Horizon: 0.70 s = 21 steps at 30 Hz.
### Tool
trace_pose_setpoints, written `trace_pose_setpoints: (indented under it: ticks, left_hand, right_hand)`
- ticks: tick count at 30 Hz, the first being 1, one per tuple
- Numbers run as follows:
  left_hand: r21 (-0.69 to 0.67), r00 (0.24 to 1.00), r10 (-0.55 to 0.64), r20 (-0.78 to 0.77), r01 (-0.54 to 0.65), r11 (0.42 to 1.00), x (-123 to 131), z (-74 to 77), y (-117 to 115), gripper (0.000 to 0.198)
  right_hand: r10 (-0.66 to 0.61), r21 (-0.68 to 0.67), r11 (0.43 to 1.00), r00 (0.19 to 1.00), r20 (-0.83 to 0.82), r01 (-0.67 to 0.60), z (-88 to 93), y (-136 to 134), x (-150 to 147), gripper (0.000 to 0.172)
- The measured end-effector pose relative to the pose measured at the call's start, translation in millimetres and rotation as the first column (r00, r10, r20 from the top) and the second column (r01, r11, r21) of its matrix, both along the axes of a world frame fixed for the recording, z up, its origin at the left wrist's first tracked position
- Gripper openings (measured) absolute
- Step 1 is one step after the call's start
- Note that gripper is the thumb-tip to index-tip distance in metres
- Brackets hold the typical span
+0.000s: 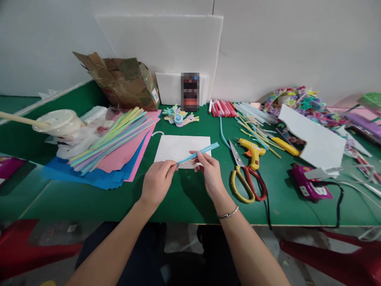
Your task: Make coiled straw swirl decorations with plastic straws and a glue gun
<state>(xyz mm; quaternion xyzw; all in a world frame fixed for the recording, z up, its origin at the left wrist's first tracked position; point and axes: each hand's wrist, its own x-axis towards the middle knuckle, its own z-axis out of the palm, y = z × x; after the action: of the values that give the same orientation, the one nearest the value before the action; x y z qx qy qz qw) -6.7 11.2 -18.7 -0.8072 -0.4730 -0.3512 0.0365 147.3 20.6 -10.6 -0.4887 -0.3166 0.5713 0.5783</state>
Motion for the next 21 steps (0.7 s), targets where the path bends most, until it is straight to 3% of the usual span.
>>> trace_pose_setpoints:
  ticks: [6, 12, 21]
  left_hand:
    - [0.040, 1.000, -0.003, 0.017, 0.003, 0.999, 1.1, 2.2, 1.4, 0.008]
    - [0.085, 0.999, -0.040, 0.005, 0.039, 0.996, 1.9, -0.6, 0.9, 0.012]
    - [-0.006, 0.993, -0.031, 0.111, 0.032, 0.999, 2.1, -1.1, 0.2, 0.012]
  right_hand:
    - [-0.005, 0.039, 0.999, 1.000, 0.011, 0.004, -5.8, 1.3, -0.6, 0.027]
    - [0.088, 0.129, 0.986, 0.984, 0.155, -0.109, -10.7, -1.2, -8.4, 0.020]
    - [0.021, 0.101, 0.995, 0.998, 0.058, -0.027, -6.8, -1.7, -9.4, 0.024]
